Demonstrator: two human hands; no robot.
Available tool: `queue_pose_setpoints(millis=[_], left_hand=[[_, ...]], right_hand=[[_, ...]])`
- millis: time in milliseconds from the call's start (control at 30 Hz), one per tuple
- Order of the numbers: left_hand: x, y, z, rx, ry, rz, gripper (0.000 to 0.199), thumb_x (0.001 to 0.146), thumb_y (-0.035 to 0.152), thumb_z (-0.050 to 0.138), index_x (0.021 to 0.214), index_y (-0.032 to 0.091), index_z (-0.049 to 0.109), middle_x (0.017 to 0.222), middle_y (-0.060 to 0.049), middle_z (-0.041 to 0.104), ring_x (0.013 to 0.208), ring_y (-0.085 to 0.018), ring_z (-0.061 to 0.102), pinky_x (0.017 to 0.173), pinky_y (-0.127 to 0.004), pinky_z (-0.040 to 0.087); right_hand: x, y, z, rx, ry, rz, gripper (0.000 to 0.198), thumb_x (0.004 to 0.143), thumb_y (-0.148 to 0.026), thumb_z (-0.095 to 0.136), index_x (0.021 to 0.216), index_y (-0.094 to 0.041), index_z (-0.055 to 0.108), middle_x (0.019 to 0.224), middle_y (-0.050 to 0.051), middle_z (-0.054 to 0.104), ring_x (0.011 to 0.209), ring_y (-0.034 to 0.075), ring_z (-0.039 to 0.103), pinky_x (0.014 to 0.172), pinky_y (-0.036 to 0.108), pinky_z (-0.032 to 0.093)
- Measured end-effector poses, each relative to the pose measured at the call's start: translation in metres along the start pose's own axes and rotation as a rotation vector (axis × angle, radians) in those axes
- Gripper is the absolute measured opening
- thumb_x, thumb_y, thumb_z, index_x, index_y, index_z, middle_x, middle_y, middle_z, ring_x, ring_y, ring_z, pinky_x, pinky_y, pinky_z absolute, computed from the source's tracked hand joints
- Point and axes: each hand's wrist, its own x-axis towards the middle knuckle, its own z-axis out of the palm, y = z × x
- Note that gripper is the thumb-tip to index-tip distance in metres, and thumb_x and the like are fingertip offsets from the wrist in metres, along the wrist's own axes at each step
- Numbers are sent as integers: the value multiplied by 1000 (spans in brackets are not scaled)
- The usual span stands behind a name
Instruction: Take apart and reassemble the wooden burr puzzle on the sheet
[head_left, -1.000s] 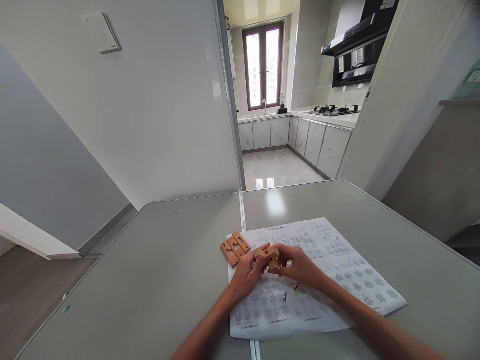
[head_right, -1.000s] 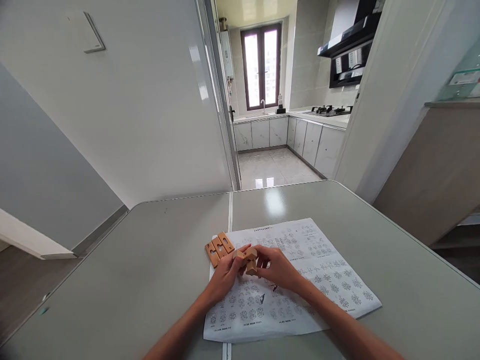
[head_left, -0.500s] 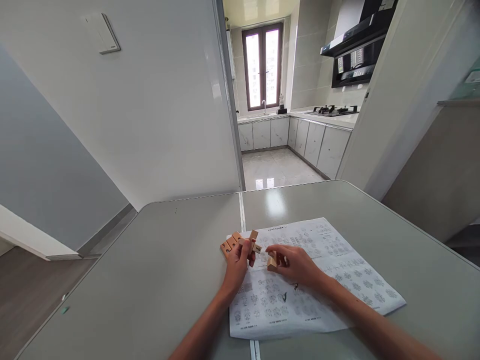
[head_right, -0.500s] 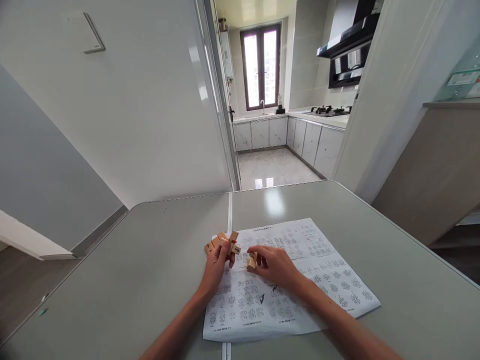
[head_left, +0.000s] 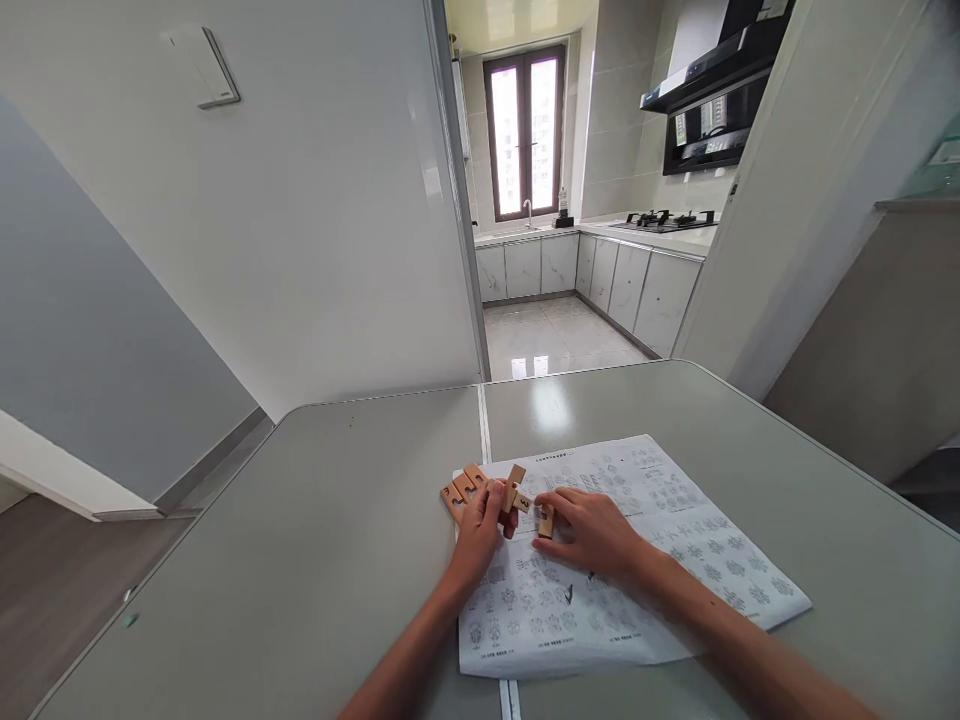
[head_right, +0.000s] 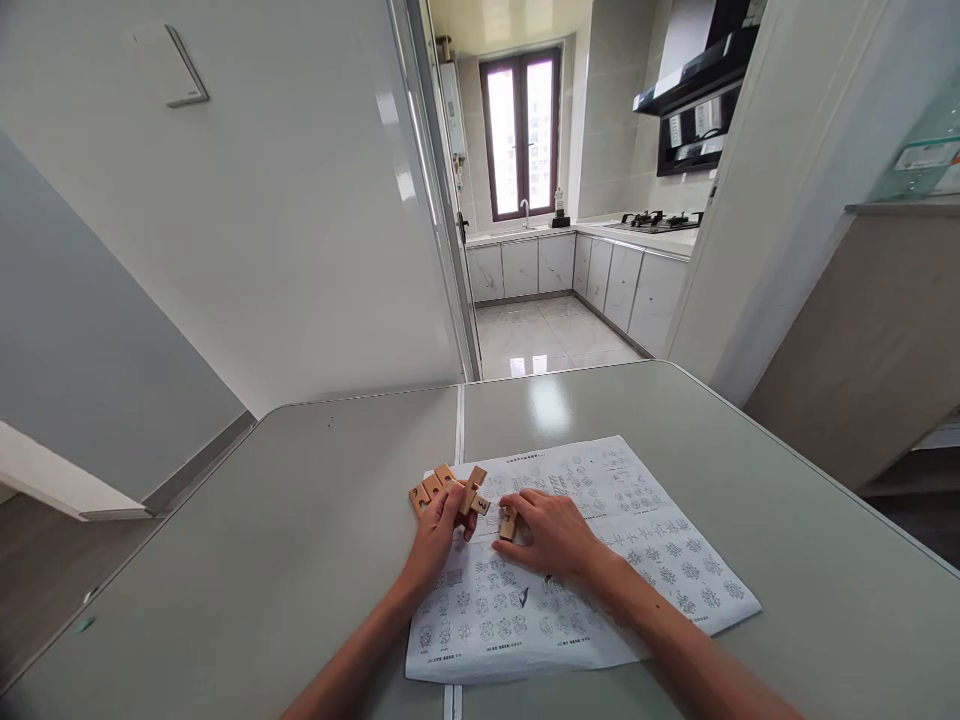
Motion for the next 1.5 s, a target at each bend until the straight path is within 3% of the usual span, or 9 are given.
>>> queue_pose_setpoints(millis=[200, 333, 467, 633, 733, 900, 1200, 1367, 1500], left_hand=[[-1, 3, 1, 5, -71, -16, 55, 98, 68, 42, 99, 17, 62, 69, 1, 57, 58, -13, 51, 59, -27, 44], [-2, 7, 3, 15, -76, -31, 52, 98, 66, 43, 97, 18, 60, 67, 2, 57, 57, -14, 51, 59, -27, 44], [-4, 7, 3, 70, -123, 1, 50, 100, 64, 42, 94, 18, 61, 64, 1, 58, 56, -14, 50, 59, -27, 43], [-9, 7, 6, 198, -203, 41, 47, 101, 61, 43, 92, 19, 62, 65, 0, 63, 56, -15, 53, 59, -26, 44], [-12, 8, 8, 252, -225, 58, 45, 102, 59, 44, 91, 19, 63, 66, -1, 66, 53, -14, 55, 56, -25, 44], [-11, 4, 8, 249, -191, 64, 42, 102, 56, 47, 95, 18, 64, 70, -1, 67, 51, -13, 58, 53, -24, 46], [-5, 2, 2, 255, 9, 77, 40, 98, 53, 57, 111, 17, 69, 77, -2, 69, 59, -15, 65, 59, -25, 51], [-5, 3, 1, 460, 96, 166, 39, 99, 52, 54, 85, 17, 67, 64, 1, 60, 57, -12, 53, 57, -23, 40], [-8, 1, 3, 616, 47, 219, 43, 101, 50, 52, 74, 18, 59, 61, 2, 54, 57, -12, 46, 56, -23, 34]], right_hand=[[0, -2, -6, 72, 6, 0, 39, 92, -54, 64, 119, -26, 70, 89, 4, 72, 69, 20, 64, 68, 32, 46], [0, -5, -12, 325, 71, 70, 36, 99, -53, 54, 115, -25, 69, 65, -3, 56, 56, 15, 50, 61, 30, 41], [1, -6, -18, 627, 64, 106, 42, 102, -57, 45, 116, -23, 67, 66, -4, 50, 59, 15, 46, 58, 28, 39], [3, -8, -19, 800, 47, 135, 41, 99, -59, 53, 103, -21, 67, 67, -3, 51, 59, 14, 44, 56, 28, 38], [3, -9, -19, 839, 43, 137, 38, 96, -58, 59, 95, -20, 66, 67, -4, 52, 59, 13, 45, 58, 27, 39], [1, -11, -21, 876, 19, 110, 34, 92, -55, 68, 97, -21, 65, 71, -3, 56, 64, 14, 51, 62, 28, 43], [-1, -16, -22, 957, -128, 29, 30, 85, -50, 77, 88, -21, 70, 70, -2, 57, 62, 13, 48, 60, 27, 44], [3, -8, -28, 1034, -6, 207, 43, 92, -62, 62, 87, -20, 65, 66, -4, 49, 54, 11, 39, 51, 26, 34], [6, 4, -24, 843, 119, 281, 50, 96, -65, 53, 73, -22, 50, 65, -5, 40, 58, 13, 35, 53, 26, 31]])
